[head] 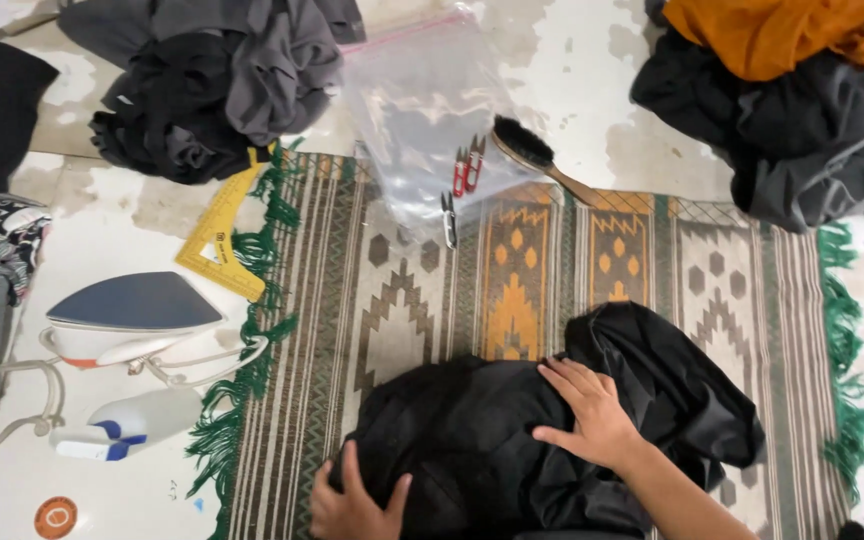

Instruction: Trimming loose threads from a black garment using small snips while sitting on a rug.

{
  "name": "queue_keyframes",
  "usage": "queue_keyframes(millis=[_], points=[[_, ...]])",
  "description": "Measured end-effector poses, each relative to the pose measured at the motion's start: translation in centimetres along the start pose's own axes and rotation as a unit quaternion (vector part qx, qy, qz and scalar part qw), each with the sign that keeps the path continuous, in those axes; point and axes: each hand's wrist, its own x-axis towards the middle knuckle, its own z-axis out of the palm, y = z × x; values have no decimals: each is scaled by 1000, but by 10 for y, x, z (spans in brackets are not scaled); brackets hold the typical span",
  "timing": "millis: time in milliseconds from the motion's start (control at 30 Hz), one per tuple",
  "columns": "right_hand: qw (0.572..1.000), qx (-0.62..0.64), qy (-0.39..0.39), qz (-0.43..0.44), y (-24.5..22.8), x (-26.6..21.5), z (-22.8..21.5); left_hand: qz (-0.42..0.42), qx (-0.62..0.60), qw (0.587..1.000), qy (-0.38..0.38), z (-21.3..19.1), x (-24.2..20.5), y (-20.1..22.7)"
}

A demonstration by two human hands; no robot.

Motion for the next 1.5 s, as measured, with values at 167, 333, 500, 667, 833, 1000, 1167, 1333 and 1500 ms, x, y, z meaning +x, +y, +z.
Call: queue_keyframes(millis=[167, 333, 500, 667, 833, 1000, 1167, 1333, 1500], points=[[973, -173, -104, 114, 67, -54, 7, -53, 59, 911, -406, -66, 21, -4], [992, -71, -39, 99, 124, -78, -6, -50, -144, 939, -309, -125, 6, 10], [919, -84, 337, 189, 153, -76, -52, -105, -712, 682, -131, -191, -27, 55], [910, 86, 337, 226, 36, -98, -116, 121, -516, 845, -79, -250, -38, 82], [972, -53, -203, 109, -32, -123, -49, 161, -348, 920, -78, -185, -47, 92], [993, 21, -111, 30, 48, -116, 43, 107, -298, 945, -83, -123, -50, 90], [993, 76, -85, 37, 114, -66, -71, 73, -337, 939, 3, -135, -33, 78], [875, -83, 467, 100, 131, -45, -156, 27, -631, 761, 151, -183, -38, 91], [926, -40, 333, 174, 96, -61, -78, 202, -312, 887, 274, -111, -21, 80]])
